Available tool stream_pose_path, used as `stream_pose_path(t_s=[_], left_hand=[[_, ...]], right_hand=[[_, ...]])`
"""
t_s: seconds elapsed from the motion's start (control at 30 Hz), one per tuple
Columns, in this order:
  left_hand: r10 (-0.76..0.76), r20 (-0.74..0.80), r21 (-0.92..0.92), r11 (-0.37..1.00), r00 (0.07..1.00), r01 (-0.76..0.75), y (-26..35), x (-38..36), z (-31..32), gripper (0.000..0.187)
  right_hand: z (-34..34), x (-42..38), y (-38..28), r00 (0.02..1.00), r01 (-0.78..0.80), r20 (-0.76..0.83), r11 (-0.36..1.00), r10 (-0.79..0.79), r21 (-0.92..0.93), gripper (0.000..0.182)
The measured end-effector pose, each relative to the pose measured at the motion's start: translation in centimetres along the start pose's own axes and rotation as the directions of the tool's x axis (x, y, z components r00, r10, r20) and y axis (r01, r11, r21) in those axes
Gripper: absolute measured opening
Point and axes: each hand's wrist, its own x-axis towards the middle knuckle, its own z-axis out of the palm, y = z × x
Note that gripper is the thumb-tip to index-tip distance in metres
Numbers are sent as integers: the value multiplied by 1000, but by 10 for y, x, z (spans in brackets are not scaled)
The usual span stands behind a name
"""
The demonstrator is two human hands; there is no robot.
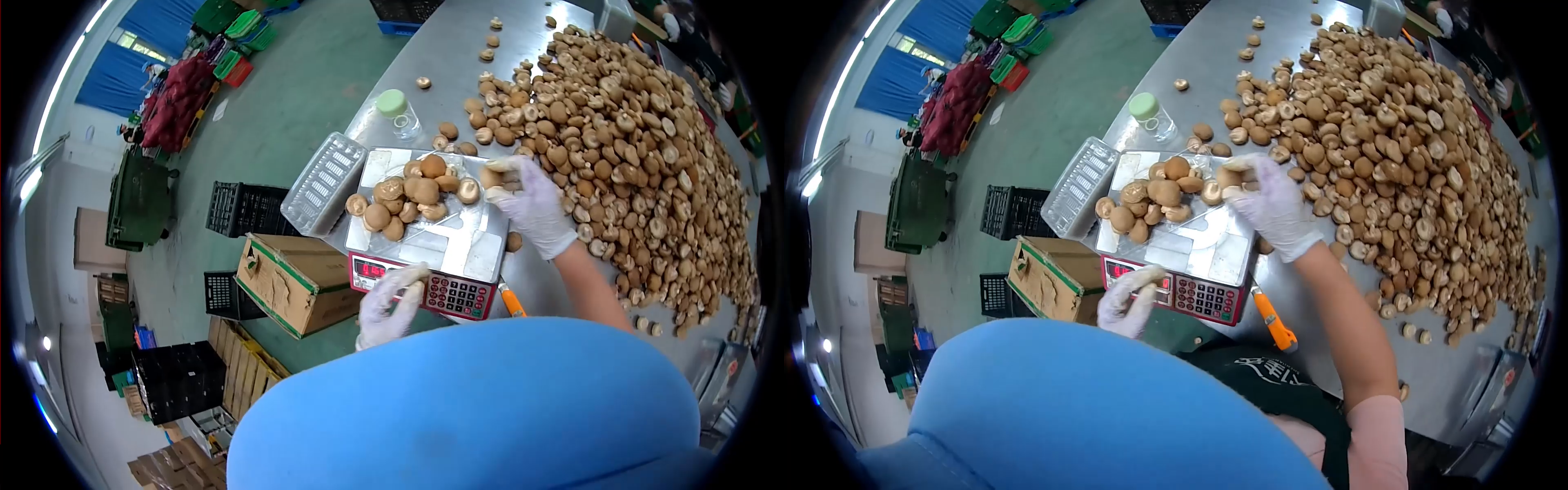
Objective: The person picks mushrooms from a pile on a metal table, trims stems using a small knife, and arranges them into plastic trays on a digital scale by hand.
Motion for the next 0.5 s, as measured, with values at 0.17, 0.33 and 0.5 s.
stream_pose_path(t_s=[0.17,0.33,0.5], left_hand=[[-180,-297,-36,983,938,178,3,-5,-28,25],[-167,-347,-54,986,923,158,-16,-7,-48,26],[-142,-379,-87,989,914,117,-20,4,-94,26]], right_hand=[[21,51,9,994,112,21,986,-110,-120,31],[29,69,19,962,77,265,872,63,-484,23],[-7,80,14,991,-96,102,985,81,146,20]])
